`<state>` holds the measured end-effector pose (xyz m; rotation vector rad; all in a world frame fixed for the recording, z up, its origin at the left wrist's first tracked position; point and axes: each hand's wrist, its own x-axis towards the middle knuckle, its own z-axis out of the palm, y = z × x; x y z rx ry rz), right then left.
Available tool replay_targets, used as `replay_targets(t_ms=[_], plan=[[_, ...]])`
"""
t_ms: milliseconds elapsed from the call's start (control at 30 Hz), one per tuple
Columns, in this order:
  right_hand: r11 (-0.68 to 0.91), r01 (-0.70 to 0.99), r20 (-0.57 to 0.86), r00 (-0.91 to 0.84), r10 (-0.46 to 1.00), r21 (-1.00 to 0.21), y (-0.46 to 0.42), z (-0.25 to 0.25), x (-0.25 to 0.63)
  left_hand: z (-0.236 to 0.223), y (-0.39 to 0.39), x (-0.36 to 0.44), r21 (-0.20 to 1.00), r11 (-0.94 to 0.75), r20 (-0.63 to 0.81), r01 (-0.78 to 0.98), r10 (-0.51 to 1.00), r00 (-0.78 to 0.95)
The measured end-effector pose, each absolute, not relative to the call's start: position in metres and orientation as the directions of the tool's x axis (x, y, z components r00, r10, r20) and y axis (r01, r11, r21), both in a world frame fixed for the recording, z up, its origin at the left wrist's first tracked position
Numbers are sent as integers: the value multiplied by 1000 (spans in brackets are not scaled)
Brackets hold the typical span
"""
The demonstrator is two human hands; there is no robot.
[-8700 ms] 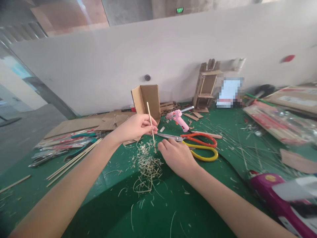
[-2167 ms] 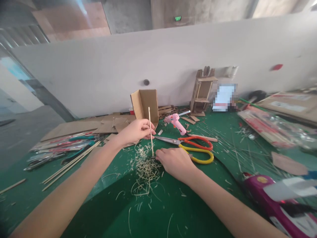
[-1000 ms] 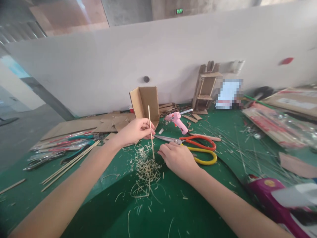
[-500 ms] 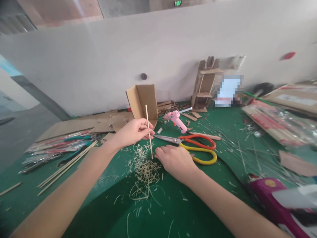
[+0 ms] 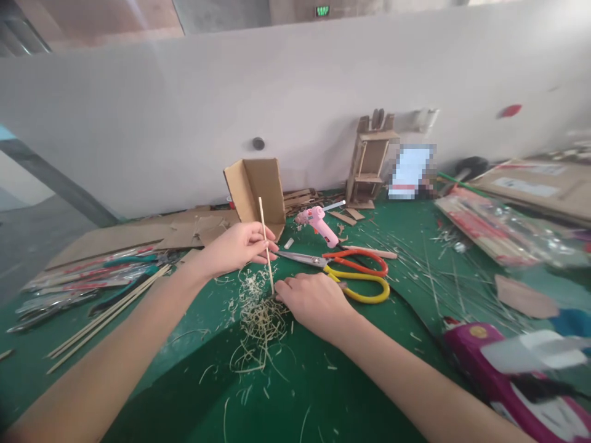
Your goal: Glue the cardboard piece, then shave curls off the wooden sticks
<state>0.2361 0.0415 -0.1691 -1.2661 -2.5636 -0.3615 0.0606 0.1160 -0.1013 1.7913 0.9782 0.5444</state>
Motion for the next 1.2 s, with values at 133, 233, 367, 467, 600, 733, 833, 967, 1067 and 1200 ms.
replay_targets(t_ms=[133,233,367,467,600,733,833,967,1067,1200], plan=[[560,820,410,-554,725,117,42,-172,236,-101,116,60,906,-199,-67,373,803,592],[535,838,418,-526,741,105,43,-170,234,-102,116,61,902,-208,-57,378,811,582],[499,862,356,-495,793,88,43,-161,233,-101,114,63,907,-201,-58,371,812,581],[511,853,302,-517,801,104,41,-159,235,-98,110,64,901,-221,-48,375,806,590],[546,831,307,-550,777,105,38,-167,238,-94,106,64,895,-217,-59,391,810,583],[481,866,462,-484,743,136,39,-173,235,-94,106,63,890,-246,-36,383,800,599],[458,875,477,-472,741,156,41,-172,232,-95,107,63,889,-259,-24,378,797,603],[499,857,344,-512,787,132,40,-166,230,-96,109,61,902,-228,-38,368,805,592],[522,844,293,-534,793,125,37,-166,231,-96,109,60,905,-225,-41,362,800,599],[484,868,403,-485,776,113,38,-170,231,-95,108,61,900,-231,-44,370,795,605]])
